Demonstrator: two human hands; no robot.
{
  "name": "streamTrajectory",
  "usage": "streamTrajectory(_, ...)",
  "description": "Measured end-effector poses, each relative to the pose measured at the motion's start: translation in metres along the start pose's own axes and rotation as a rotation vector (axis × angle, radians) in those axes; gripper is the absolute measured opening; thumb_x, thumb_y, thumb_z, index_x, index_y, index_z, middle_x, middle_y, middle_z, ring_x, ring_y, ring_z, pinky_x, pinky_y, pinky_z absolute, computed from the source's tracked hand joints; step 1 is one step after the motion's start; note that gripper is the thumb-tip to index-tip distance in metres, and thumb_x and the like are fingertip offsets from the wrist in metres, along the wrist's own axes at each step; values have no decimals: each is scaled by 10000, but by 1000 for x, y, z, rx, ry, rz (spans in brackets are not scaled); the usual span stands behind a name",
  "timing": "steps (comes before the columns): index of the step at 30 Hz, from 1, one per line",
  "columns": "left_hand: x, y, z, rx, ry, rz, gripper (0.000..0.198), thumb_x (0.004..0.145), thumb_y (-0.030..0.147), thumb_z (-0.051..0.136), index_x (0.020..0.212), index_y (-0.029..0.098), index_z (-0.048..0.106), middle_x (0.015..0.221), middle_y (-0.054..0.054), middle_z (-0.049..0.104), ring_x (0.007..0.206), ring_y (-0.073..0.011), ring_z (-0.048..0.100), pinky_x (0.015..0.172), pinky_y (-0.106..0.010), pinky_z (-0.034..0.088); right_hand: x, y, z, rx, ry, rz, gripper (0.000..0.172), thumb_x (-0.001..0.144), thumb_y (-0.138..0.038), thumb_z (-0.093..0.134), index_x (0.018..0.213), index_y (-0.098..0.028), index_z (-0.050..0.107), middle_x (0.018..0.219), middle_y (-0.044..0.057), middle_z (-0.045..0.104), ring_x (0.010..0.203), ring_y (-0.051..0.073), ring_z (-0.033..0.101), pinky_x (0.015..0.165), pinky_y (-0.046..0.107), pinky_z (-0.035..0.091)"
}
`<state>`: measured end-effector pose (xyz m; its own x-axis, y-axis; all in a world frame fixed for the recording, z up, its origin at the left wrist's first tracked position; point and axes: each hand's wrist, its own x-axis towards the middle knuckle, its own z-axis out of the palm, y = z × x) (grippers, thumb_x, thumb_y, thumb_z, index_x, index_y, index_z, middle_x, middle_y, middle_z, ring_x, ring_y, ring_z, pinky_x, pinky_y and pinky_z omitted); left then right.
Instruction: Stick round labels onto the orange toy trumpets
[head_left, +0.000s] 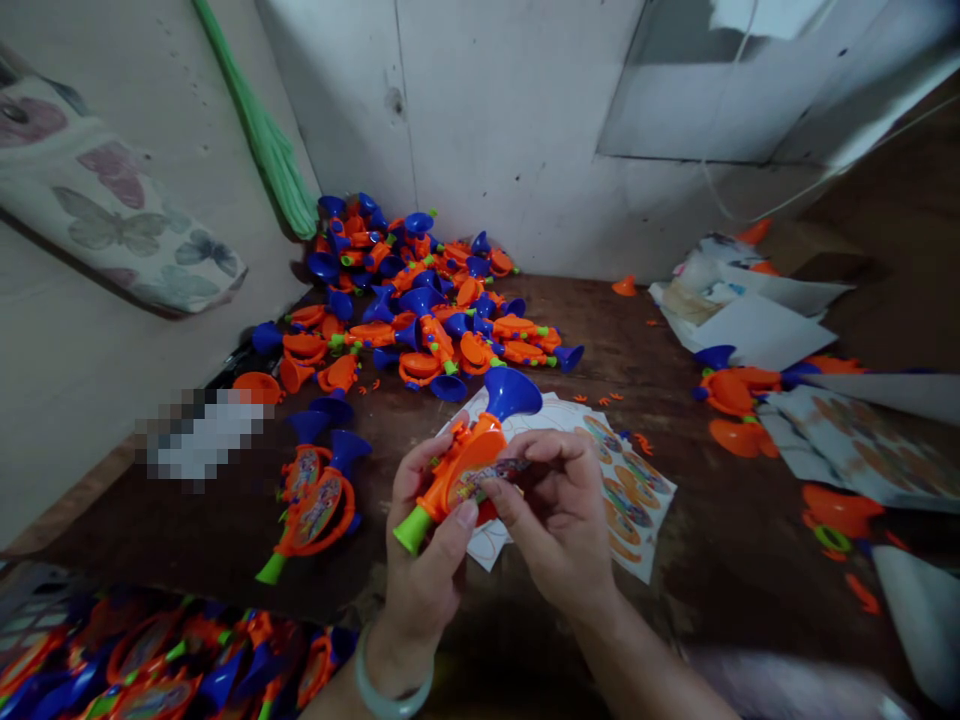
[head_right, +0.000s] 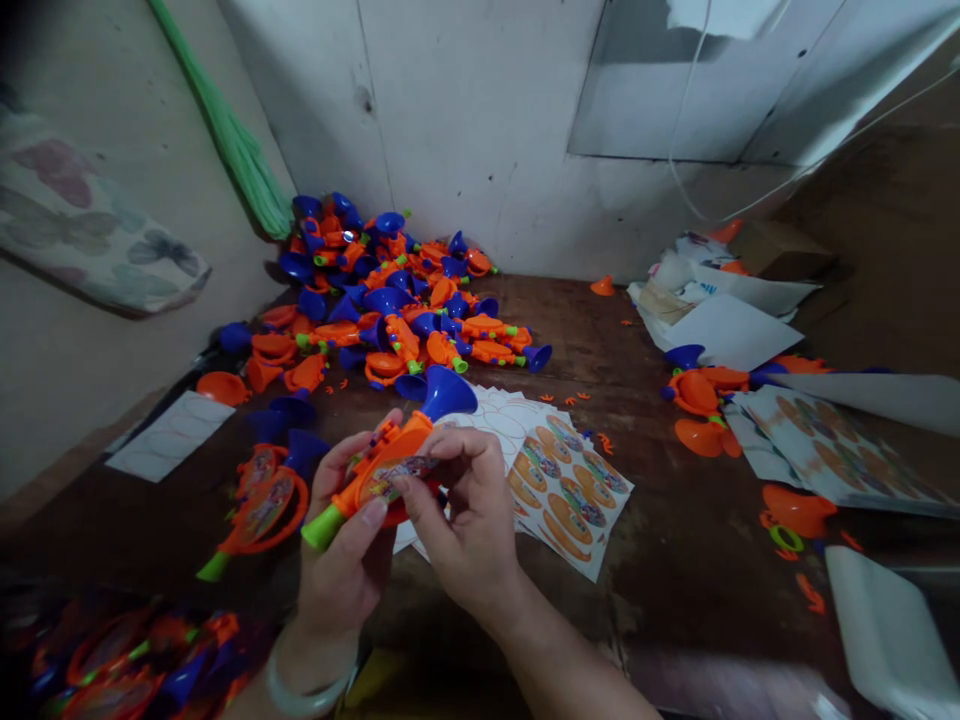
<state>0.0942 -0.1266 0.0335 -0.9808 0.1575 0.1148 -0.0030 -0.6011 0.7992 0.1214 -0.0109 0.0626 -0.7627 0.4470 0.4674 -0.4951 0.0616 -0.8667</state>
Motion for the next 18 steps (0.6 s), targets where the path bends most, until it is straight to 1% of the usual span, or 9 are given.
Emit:
streamTrajectory(5, 1, 0, -1, 7, 2, 5, 464, 886, 279, 906, 1324, 284, 752, 1339, -95, 794, 1183, -263, 799, 1003, -336, 653, -1, 0, 0, -31, -15, -18, 358, 937, -77, 777, 1111, -309, 567, 1038, -13, 676, 872, 142, 711, 759, 255, 640)
streamTrajectory(8, 1, -1, -3, 22, -7, -4, 466, 906, 278, 886, 1349, 295, 741, 1416, -100, 773, 1242, -283, 784, 1031, -356, 648, -1, -1, 1, -39, -21, -34, 371, 935, -54, 767, 1117, -314, 574, 1037, -18, 671, 876, 134, 710, 770, 244, 643)
streamTrajectory(11, 0, -3, -5, 33, -6, -6, 464, 921, 273, 873, 1363, 303, 736, 1473, -99, 751, 1278, -280, 770, 1056, -354, 635, 0, -1, 2, -44, -26, -49, 390, 927, -27, 757, 1117, -317, 578, 1046, -23, 665, 878, 126, 712, 773, 228, 643)
streamTrajectory(15, -1, -4, -7, 43, 20, -8, 460, 924, 306, 868, 1364, 303, 735, 1473, -100, 751, 1283, -293, 765, 1072, -381, 633, -1, -1, 3, -49, -32, -50, 407, 919, -16, 761, 1120, -319, 578, 1058, -20, 667, 880, 126, 717, 772, 230, 641)
streamTrajectory(18, -2, -6, -9, 68, 26, 6, 464, 935, 297, 857, 1381, 295, 729, 1481, -112, 740, 1311, -312, 754, 1083, -402, 637, -4, 1, 4, -78, -30, -70, 384, 942, -43, 751, 1137, -329, 586, 1051, -23, 669, 878, 134, 715, 748, 239, 629)
